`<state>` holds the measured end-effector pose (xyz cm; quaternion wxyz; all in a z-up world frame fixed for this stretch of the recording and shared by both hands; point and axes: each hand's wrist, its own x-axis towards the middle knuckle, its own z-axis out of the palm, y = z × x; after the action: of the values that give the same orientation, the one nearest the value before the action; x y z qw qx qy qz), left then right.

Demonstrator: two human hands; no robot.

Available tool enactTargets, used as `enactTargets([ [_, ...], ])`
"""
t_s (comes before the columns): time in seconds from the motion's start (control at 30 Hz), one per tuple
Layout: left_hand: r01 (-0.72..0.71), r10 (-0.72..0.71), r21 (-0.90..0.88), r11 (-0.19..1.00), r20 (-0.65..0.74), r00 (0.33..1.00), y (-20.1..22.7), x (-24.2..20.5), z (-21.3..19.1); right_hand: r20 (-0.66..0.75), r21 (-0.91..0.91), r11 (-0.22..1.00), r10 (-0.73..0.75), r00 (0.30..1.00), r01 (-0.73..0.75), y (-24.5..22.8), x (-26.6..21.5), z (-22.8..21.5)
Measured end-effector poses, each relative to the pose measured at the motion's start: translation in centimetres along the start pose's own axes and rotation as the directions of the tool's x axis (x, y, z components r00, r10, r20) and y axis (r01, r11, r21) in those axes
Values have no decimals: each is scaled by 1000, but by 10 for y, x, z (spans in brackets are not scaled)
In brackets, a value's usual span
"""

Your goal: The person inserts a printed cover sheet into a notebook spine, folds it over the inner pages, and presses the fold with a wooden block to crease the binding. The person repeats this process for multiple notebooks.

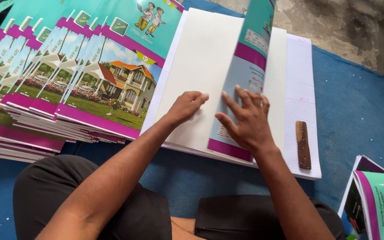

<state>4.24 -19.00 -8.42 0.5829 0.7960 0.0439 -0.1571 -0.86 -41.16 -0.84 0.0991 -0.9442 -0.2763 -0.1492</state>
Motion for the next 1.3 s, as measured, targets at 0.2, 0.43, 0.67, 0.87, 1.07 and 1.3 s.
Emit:
enactTargets([
  [0.2, -95, 107, -349, 932, 15, 994, 3, 7, -2, 17, -62, 991, -118, 993, 119, -15, 19, 15],
  [0.43, 11, -14, -386, 922, -5, 1000, -1, 21, 0, 15, 106, 991, -80, 997, 78, 2, 38, 26],
  [0.67, 120, -111, -375, 919, 45, 993, 3, 25, -1, -119, 204, 958, 231, 966, -204, 69, 79, 26],
  [0.87, 157, -156, -341, 927, 33, 987, 3, 32, -6, 147, 323, 855, 378, 914, -406, 96, 90, 45],
  [1.07, 7, 30, 101, 995, -363, 931, -5, 45, -16, 229, 271, 838, 422, 877, -474, 95, 95, 66],
  [1.3, 131, 5, 329, 935, -383, 924, 5, 62, -21, 279, 179, 848, 443, 852, -500, 87, 102, 76],
])
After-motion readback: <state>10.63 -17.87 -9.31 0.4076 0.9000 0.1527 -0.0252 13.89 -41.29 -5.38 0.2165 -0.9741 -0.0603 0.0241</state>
